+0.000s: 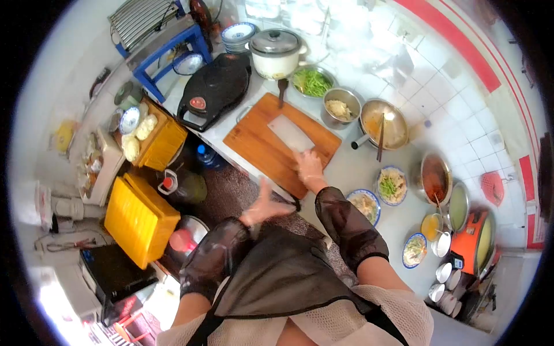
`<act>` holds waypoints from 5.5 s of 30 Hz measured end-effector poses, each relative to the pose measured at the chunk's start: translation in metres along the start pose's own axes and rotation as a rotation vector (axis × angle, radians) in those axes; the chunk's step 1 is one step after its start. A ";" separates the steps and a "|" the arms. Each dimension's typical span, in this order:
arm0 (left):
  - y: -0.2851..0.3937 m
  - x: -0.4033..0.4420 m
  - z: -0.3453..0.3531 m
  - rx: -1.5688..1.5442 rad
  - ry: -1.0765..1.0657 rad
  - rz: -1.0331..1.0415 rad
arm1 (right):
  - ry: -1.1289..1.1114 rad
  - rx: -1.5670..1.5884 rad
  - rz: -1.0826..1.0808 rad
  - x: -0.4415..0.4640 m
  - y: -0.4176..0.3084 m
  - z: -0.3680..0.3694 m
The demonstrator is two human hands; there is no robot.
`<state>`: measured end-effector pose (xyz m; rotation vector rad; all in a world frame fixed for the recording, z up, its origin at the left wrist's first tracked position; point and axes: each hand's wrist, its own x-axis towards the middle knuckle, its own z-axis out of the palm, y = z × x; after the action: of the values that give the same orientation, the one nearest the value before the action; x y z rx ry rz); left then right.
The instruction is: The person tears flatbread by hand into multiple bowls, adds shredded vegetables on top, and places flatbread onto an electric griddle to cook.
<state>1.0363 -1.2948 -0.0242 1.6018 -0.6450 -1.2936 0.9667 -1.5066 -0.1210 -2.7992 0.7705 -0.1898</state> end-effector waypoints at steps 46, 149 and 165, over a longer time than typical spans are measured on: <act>0.120 0.153 -0.460 1.506 -0.273 0.645 | 0.316 1.194 0.786 0.148 -0.151 0.037; 0.415 0.422 -0.445 1.385 0.458 1.015 | -0.135 1.369 0.983 0.220 -0.313 0.032; 0.057 0.244 -0.439 0.926 0.277 0.615 | -0.038 1.539 0.956 0.240 -0.273 0.040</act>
<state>1.5319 -1.3753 -0.0838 1.9907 -1.5446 -0.2807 1.3124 -1.3956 -0.0750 -0.8858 1.1270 -0.3331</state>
